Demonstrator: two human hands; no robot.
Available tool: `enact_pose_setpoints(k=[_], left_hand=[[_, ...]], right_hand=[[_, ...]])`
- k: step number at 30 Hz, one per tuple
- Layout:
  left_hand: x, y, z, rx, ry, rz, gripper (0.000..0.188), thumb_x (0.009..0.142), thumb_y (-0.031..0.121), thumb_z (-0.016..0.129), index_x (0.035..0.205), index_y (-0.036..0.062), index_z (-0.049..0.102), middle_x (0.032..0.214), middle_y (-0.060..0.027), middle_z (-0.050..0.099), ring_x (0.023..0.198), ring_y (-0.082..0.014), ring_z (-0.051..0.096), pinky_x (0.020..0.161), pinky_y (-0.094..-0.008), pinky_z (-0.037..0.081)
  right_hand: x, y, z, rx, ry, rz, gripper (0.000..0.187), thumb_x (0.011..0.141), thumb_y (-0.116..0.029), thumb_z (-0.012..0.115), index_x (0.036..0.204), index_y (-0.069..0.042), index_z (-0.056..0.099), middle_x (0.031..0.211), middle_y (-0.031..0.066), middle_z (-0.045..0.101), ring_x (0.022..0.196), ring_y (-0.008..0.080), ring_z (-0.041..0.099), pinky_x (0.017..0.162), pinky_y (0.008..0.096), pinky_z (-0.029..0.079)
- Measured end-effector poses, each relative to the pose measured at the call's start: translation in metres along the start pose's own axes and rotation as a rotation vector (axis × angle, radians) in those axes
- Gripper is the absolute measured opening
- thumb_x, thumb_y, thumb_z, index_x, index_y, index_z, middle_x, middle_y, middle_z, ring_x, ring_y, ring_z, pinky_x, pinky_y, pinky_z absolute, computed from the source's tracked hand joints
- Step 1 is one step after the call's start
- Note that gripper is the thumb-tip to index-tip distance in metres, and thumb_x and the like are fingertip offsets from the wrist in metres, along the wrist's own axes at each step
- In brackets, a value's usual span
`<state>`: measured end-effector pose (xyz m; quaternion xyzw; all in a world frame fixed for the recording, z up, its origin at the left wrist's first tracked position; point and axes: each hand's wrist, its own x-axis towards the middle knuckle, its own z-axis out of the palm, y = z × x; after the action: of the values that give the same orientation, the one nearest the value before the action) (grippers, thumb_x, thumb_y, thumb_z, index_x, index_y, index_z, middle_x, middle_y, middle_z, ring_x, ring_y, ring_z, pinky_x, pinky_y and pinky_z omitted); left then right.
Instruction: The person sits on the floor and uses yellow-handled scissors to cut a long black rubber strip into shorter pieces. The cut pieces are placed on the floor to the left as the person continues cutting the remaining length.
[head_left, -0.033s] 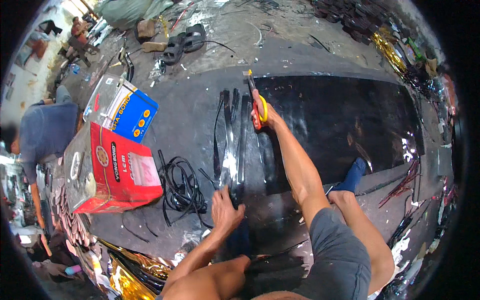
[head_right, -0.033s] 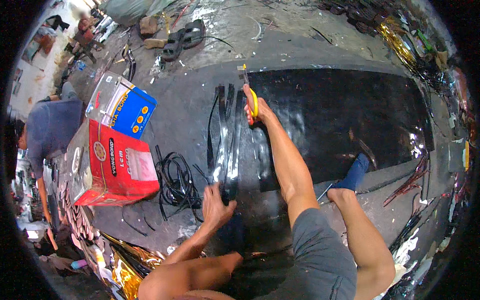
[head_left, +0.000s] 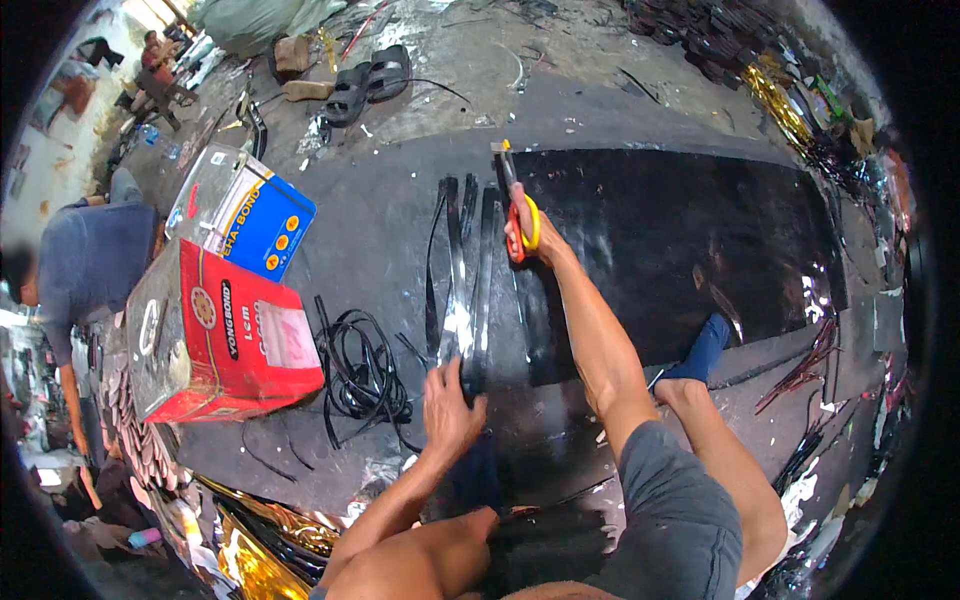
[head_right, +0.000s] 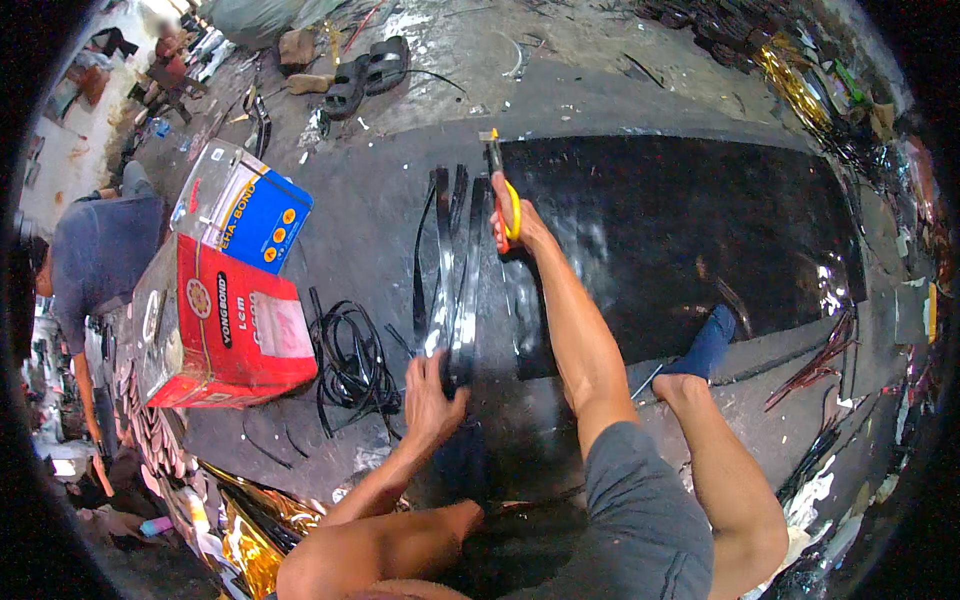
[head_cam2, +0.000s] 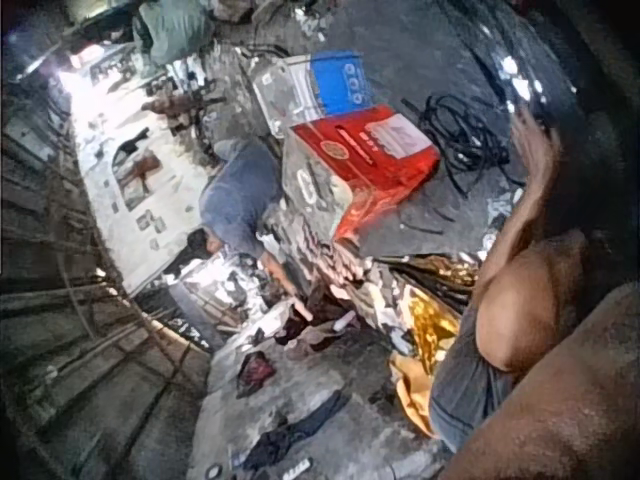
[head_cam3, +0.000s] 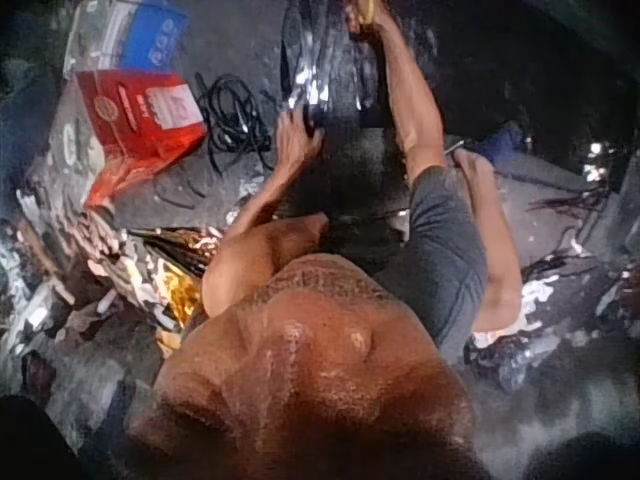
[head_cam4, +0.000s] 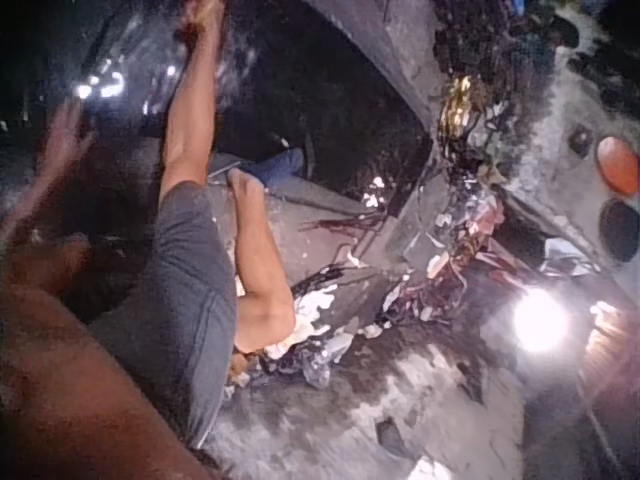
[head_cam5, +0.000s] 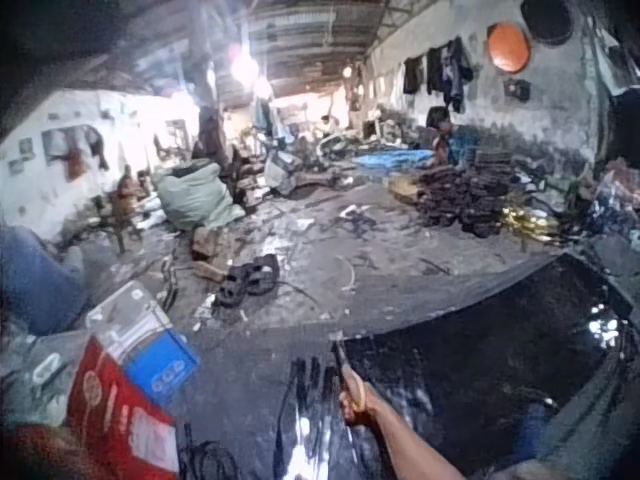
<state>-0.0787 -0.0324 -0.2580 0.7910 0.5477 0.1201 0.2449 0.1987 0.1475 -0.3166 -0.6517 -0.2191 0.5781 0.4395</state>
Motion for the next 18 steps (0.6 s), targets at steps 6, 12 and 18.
enact_pose_setpoints(k=[6,12,18], left_hand=[[0.087,-0.013,0.041,0.139,-0.139,0.592,0.063,0.08,0.02,0.065,0.137,0.006,0.042,0.146,-0.013,0.037,0.135,-0.0339,0.035,0.109,-0.0456,0.033],[0.148,-0.052,0.047,0.572,-0.285,0.638,0.072,0.089,0.049,0.052,0.149,0.0192,0.027,0.155,-0.0015,0.025,0.142,-0.0285,0.024,0.114,-0.0493,0.022],[0.167,-0.046,0.012,0.829,-0.199,0.333,0.068,0.085,0.044,0.055,0.145,0.016,0.037,0.152,-0.0057,0.032,0.143,-0.0321,0.018,0.115,-0.0554,0.011]], right_hand=[[-0.099,0.062,-0.021,0.342,0.02,-0.16,0.075,0.084,-0.078,0.036,0.075,-0.005,0.05,0.052,0.0056,0.046,0.041,0.0175,0.048,0.042,0.0305,0.043],[-0.171,0.105,-0.032,0.369,0.091,-0.149,0.078,0.084,-0.079,0.03,0.071,-0.005,0.051,0.049,0.0045,0.045,0.039,0.0156,0.047,0.041,0.0296,0.042],[-0.207,0.121,-0.06,0.384,0.216,-0.115,0.079,0.082,-0.08,0.034,0.072,-0.004,0.052,0.049,0.0043,0.045,0.039,0.0157,0.048,0.04,0.0294,0.042]])
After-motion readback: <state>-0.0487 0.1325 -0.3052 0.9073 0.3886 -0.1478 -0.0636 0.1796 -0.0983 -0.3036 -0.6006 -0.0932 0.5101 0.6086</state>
